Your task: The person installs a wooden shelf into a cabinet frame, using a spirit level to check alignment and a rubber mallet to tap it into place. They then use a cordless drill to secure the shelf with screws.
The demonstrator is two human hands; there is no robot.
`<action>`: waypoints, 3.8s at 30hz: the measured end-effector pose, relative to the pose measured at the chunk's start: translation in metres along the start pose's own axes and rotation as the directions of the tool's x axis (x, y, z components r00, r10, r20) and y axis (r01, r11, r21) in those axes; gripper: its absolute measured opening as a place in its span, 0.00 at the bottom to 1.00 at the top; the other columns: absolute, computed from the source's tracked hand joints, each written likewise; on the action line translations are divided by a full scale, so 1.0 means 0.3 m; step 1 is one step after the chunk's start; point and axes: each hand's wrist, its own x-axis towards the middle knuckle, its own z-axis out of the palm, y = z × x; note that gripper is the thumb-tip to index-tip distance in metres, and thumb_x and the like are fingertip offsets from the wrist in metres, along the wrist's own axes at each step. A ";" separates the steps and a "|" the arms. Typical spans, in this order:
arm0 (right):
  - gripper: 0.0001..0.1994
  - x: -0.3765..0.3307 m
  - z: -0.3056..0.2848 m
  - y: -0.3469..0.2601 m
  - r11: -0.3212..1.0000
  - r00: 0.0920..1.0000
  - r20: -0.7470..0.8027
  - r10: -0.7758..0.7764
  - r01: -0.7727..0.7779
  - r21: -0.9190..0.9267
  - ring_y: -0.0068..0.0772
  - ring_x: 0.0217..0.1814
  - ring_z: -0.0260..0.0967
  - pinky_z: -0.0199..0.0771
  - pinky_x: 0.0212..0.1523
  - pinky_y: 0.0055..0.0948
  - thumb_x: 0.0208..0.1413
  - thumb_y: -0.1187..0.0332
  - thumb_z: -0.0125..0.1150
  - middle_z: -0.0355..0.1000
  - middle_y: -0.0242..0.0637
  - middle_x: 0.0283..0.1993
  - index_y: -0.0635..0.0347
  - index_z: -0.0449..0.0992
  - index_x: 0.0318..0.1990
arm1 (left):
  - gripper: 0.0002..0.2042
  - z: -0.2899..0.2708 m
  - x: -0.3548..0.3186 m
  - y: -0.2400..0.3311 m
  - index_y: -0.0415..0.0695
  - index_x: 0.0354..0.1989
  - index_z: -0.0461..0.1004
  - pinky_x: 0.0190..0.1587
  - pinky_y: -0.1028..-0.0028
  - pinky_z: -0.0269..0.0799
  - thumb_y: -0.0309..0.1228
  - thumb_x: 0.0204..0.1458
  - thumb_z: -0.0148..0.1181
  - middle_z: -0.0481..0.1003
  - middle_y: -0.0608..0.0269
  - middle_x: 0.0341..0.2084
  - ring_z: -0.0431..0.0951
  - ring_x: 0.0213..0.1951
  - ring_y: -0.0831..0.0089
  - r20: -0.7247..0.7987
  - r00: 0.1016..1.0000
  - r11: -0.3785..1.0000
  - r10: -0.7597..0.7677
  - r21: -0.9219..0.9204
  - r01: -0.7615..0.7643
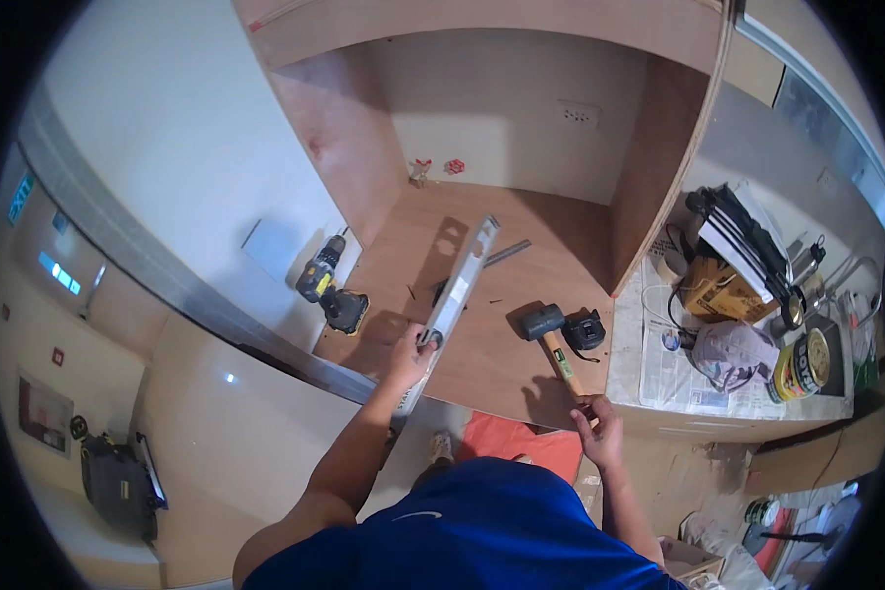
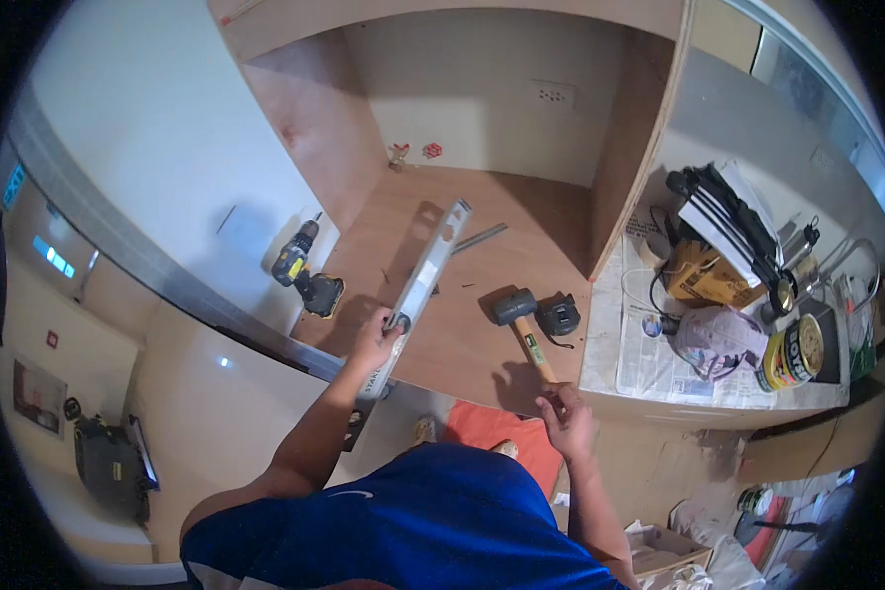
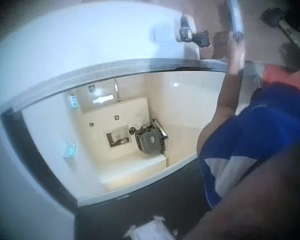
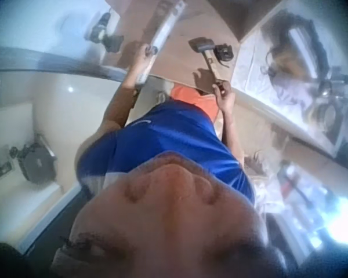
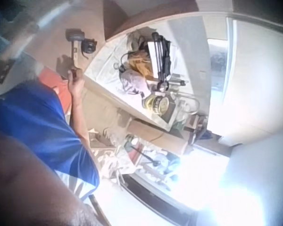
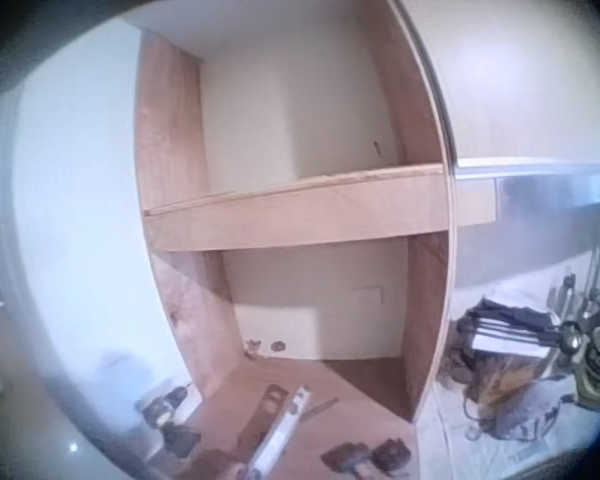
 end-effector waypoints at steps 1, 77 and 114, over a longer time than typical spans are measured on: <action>0.10 0.000 -0.011 -0.016 0.998 0.999 -0.048 0.024 -0.021 0.061 0.28 0.33 0.74 0.73 0.33 0.28 0.58 0.73 0.69 0.74 0.39 0.38 0.67 0.79 0.44 | 0.15 -0.021 -0.003 0.030 0.41 0.50 0.72 0.44 0.62 0.77 0.33 0.60 0.66 0.82 0.49 0.36 0.84 0.40 0.58 -0.007 1.000 0.998 -0.015 0.069 0.015; 0.13 0.094 0.009 0.299 0.970 0.968 -0.073 0.240 -0.235 0.070 0.44 0.44 0.72 0.71 0.48 0.37 0.57 0.66 0.67 0.76 0.45 0.42 0.67 0.77 0.43 | 0.19 -0.049 0.513 -0.241 0.40 0.52 0.73 0.44 0.56 0.76 0.42 0.62 0.63 0.81 0.44 0.36 0.83 0.41 0.47 -0.135 0.991 0.887 -0.015 0.455 0.076; 0.39 0.659 1.669 -0.638 0.932 0.935 0.350 -0.056 -0.076 0.355 0.51 0.65 0.70 0.69 0.66 0.40 0.50 0.69 0.75 0.71 0.50 0.63 0.60 0.61 0.69 | 0.10 -1.202 -0.076 0.100 0.36 0.41 0.81 0.48 0.56 0.80 0.23 0.50 0.66 0.83 0.49 0.37 0.84 0.43 0.52 -0.328 0.691 0.764 0.645 0.269 -0.586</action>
